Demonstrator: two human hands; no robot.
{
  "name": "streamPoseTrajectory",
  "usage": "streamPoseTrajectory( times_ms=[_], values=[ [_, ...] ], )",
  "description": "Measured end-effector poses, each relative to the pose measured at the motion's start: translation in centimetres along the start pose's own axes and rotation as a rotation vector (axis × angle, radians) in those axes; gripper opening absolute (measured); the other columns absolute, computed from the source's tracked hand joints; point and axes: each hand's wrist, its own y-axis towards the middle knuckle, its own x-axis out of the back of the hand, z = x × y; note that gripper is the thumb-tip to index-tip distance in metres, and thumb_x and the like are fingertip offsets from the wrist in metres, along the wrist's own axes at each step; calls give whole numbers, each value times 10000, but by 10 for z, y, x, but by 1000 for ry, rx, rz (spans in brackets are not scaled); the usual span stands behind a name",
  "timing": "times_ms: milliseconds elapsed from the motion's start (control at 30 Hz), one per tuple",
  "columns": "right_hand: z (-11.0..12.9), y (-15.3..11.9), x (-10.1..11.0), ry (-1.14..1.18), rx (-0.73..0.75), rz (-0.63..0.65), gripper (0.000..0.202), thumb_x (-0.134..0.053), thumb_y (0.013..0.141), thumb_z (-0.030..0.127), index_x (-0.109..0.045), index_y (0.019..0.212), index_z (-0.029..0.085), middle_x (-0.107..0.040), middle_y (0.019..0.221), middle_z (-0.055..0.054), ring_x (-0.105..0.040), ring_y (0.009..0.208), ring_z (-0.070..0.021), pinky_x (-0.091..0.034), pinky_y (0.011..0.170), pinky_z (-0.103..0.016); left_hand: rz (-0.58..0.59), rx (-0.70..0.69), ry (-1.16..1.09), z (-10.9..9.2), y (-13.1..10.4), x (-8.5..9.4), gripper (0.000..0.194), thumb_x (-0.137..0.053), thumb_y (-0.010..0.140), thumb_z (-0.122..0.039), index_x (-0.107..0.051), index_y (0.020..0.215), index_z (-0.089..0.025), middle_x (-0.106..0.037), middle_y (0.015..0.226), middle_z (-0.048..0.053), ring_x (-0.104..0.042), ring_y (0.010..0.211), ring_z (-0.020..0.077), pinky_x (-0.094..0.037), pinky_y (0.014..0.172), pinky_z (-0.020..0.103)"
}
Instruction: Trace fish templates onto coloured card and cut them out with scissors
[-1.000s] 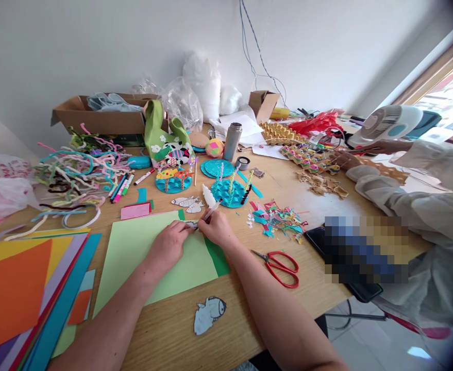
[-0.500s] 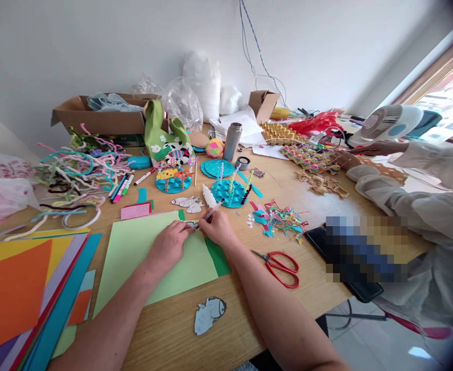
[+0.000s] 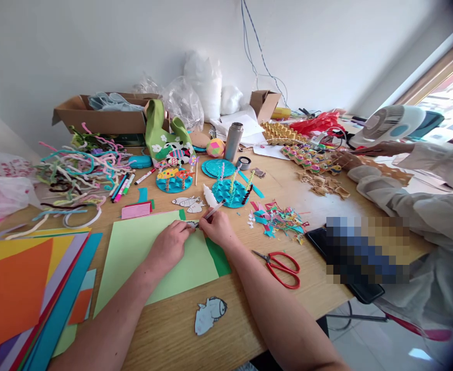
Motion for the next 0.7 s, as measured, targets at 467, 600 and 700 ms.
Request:
streamPoseTrajectory(
  times_ms=[467,600,700],
  values=[
    [3,0,2,12,-9,33,104,-530,679,154,-522,582,191,-557,483,28,-525,482,-123,-348,486,-209,6,2,-5,0,1,1,443,-404,831,25,-665,1107,-203,-665,1037,60,-570,1032,209,-522,912,378],
    [-1,1,1,25,-12,16,88,-525,678,163,-519,596,195,-566,495,27,-539,487,-126,-361,482,-207,6,4,1,0,1,1,465,-405,809,47,-665,1098,-207,-667,1045,55,-566,1039,210,-516,919,375],
    [-4,2,0,32,-10,-12,72,-513,689,175,-516,621,199,-584,521,20,-548,495,-130,-370,481,-209,11,4,-9,-1,0,1,478,-407,793,65,-662,1094,-206,-660,1065,54,-563,1051,208,-506,934,372]
  ],
)
